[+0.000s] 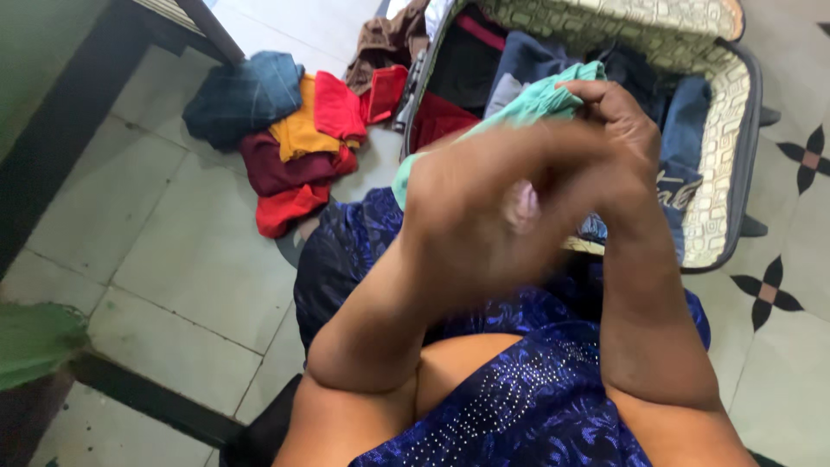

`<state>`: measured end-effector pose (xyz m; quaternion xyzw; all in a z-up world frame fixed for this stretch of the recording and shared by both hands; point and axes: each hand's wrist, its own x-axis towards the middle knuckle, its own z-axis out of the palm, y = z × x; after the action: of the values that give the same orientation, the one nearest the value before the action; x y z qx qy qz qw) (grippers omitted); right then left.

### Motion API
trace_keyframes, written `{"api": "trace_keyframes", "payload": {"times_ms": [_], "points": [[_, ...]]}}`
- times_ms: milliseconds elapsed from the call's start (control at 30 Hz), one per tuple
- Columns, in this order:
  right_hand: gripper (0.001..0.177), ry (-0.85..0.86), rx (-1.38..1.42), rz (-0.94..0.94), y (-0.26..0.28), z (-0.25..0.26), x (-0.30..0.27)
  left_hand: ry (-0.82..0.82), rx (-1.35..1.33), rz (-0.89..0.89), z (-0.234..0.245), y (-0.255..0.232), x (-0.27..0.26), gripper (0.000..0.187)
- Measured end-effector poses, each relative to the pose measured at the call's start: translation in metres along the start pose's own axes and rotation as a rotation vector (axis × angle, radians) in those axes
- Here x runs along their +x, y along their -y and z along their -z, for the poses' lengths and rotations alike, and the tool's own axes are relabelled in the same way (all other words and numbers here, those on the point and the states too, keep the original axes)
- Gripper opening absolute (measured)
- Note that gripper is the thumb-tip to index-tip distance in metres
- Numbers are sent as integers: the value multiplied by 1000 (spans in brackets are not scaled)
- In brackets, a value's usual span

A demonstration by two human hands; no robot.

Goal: The person folds various clothing items, including jeans, a graphic t-shirt, and shorts, then places them into an open suitcase. The person continues to fold and stack the clothes neatly inside the suitcase.

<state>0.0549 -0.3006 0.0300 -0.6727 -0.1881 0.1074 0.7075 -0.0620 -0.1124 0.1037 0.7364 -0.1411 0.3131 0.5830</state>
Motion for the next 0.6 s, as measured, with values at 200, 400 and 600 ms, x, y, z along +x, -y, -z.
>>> {"api": "trace_keyframes", "payload": {"times_ms": [200, 400, 600], "points": [[22, 63, -160, 245, -2, -10, 9, -45, 280, -98, -2, 52, 14, 42], [57, 86, -86, 247, -14, -16, 20, 7, 61, 254, -21, 104, 9, 36], [50, 12, 174, 194, -33, -15, 26, -29, -171, 245, -31, 133, -4, 34]]}}
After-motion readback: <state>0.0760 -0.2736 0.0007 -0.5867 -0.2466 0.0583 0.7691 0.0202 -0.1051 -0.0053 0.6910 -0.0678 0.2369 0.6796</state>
